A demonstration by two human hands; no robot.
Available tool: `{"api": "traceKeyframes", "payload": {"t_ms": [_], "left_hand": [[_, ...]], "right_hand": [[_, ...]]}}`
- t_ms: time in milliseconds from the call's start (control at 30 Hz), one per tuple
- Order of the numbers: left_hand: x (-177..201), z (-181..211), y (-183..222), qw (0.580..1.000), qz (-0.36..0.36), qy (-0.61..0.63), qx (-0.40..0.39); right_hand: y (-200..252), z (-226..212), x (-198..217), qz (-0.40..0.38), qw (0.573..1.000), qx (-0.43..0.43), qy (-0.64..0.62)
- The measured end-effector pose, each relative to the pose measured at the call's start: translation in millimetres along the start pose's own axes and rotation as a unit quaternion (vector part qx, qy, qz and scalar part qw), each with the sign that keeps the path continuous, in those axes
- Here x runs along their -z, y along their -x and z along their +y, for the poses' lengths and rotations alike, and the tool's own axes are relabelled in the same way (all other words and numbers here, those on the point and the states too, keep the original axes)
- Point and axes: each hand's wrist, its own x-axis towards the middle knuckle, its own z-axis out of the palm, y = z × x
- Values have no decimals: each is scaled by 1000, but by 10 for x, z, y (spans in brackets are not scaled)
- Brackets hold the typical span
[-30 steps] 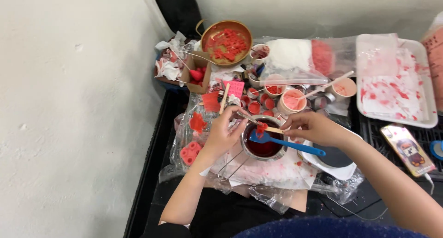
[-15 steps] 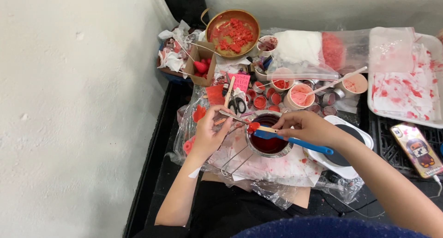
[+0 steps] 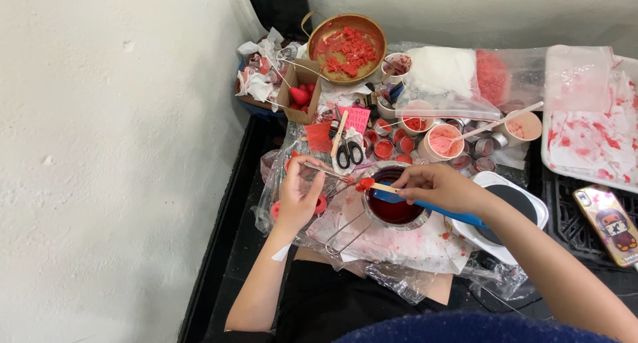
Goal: The recorder is stirring melted red wax in a metal pot and preparing silicone molds for candle making.
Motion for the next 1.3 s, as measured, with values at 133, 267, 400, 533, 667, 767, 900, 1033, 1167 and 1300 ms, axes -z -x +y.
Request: {"api": "traceKeyframes", "payload": {"t_ms": [133,267,400,533,667,767,900,1033,1167,1300], "left_hand": [[17,-350,81,1000,9,5,11],[-96,-235,22,992,-5,-95,77],[-189,-46,2,965,-52,-192,170],[-245,-68,-5,950,-82,-213,212],[-266,-250,51,951,-109,-218,190],[-330,-343,71,956,-101,-190,197],[-364,-583,113,966,-87,-118,215],[-363,-690,134,964,-80,-85,240],[-365,-649,115,963,-64,-74,253],[-349,-614,106,959,-55,-106,259]], "right_hand": [[-12,94,31,5,1000,-4,-19],[-31,172,70,5,1000,0,-24],[-33,204,82,7,999,28,-17],[-38,217,86,14,1000,4,-17],[-36,187,92,13,1000,17,-17],[-37,169,89,15,1000,18,-19],[-50,143,81,17,999,21,-18],[-66,173,75,13,999,28,-24],[-89,214,69,13,999,31,-36],[-68,199,77,15,999,32,-38]]}}
